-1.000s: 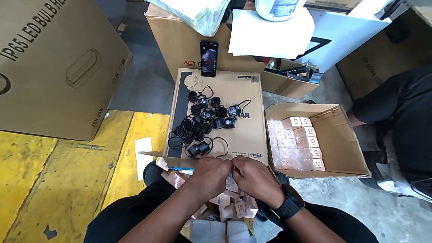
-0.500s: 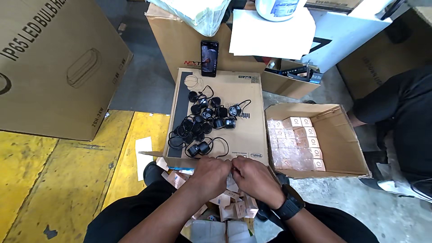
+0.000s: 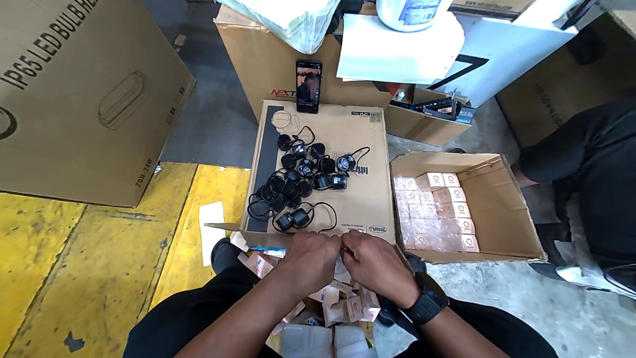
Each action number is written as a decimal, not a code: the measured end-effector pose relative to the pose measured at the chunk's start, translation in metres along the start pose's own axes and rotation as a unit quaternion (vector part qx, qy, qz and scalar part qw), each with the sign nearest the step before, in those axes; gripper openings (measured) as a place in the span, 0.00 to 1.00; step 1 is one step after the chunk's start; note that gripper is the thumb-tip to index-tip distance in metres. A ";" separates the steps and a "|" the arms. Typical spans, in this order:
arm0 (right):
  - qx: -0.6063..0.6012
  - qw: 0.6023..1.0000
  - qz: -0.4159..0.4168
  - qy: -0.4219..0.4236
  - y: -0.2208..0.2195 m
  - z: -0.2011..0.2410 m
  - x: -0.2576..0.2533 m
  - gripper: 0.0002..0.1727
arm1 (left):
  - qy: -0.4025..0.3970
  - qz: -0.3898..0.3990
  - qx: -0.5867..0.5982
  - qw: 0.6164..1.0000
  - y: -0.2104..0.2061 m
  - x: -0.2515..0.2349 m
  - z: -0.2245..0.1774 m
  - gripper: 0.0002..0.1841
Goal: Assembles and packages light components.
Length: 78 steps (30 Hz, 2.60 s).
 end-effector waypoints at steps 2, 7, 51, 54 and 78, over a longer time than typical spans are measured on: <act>-0.002 1.000 -0.006 0.002 0.000 0.000 0.000 0.11 | -0.004 -0.010 0.002 1.000 0.000 0.000 0.000 0.11; -0.002 1.000 -0.006 0.003 0.000 0.000 0.000 0.11 | -0.003 -0.006 0.003 1.000 0.000 0.000 -0.001 0.11; -0.003 1.000 -0.004 0.017 -0.001 0.002 0.001 0.12 | -0.009 -0.001 0.000 1.000 -0.001 -0.001 -0.002 0.12; -0.021 0.999 -0.025 -0.001 0.004 -0.002 0.000 0.13 | 0.029 -0.007 -0.010 0.999 0.008 0.001 0.009 0.10; 0.076 0.979 -0.080 0.172 -0.082 0.017 -0.103 0.35 | -0.138 0.168 0.149 0.965 0.009 0.048 -0.025 0.05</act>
Point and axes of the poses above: each hand's wrist, its own x-axis away from the middle knuckle, its own y-axis out of the back of the hand, z = x × y, the point moved 10 cm from there along -x, towards the middle knuckle, and after that the axes turned 6 degrees about -z, right-handed, at the moved point
